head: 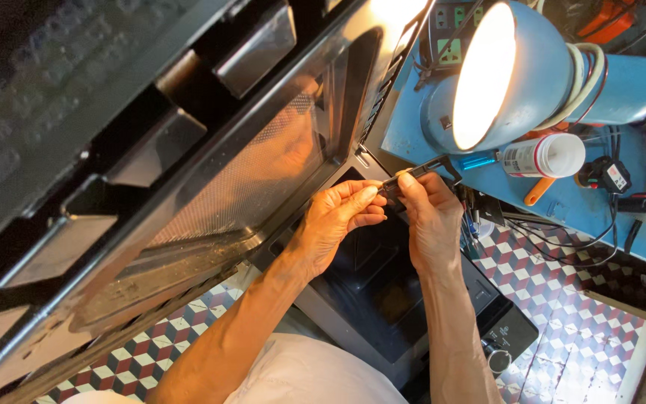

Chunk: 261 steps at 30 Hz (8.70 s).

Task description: The person uses a flashlight to inspect the microwave door hinge area, then retrieves a screwdriver and a small metal hinge part from a workbench. They repeatedly test-fit the hinge into the microwave door frame, adjusting its position and orientation to check alignment.

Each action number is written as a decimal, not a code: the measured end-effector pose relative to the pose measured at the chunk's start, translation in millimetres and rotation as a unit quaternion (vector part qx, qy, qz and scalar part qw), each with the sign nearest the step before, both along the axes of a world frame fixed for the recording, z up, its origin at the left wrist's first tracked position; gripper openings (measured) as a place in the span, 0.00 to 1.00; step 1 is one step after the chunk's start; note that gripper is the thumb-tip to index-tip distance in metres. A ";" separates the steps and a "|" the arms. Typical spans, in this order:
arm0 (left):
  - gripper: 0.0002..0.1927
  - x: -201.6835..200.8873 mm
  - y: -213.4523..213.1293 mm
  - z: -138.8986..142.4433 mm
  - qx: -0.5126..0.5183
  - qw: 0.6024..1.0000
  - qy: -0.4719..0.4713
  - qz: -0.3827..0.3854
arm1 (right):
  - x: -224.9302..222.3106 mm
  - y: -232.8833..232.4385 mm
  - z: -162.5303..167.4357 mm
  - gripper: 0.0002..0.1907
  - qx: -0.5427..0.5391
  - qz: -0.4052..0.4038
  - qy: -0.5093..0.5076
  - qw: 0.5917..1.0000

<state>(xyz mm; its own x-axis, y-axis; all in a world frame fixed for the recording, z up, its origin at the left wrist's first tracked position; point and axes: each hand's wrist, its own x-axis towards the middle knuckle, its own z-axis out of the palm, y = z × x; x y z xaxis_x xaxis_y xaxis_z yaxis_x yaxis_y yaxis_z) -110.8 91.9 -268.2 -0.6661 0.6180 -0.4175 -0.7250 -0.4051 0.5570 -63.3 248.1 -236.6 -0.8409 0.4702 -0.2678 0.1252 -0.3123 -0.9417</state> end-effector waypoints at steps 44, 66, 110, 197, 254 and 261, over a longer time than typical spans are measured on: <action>0.12 29.3 -10.9 25.7 -0.138 0.983 0.114 0.032 | 36.5 -27.9 20.3 0.09 -0.032 -0.063 -0.033 0.997; 0.10 37.4 -14.6 35.3 -0.094 0.979 0.169 0.058 | 48.0 -28.8 30.0 0.09 -0.125 -0.019 0.073 0.989; 0.12 54.8 6.2 21.3 -0.004 0.989 0.019 0.145 | 51.3 -64.2 29.9 0.08 -0.041 -0.196 0.013 0.980; 0.14 55.5 -3.4 32.1 -0.075 0.987 0.025 0.138 | 43.6 -43.7 8.5 0.06 -0.204 -0.181 0.011 0.962; 0.18 72.8 -31.3 92.2 -0.256 0.872 0.394 0.135 | 65.9 -54.0 60.2 0.09 -0.248 0.004 0.019 0.968; 0.16 88.6 -49.3 110.6 -0.231 0.836 0.466 0.173 | 79.3 -60.0 89.7 0.09 -0.247 0.022 0.008 0.969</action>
<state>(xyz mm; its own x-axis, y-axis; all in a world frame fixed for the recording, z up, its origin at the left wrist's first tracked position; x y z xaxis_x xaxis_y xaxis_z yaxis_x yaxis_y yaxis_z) -22.2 42.6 -157.6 -0.9412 0.2366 0.2411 0.2270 -0.0857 0.9701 16.1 188.1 -146.9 -0.8634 0.2515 -0.4373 0.1351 -0.7199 -0.6808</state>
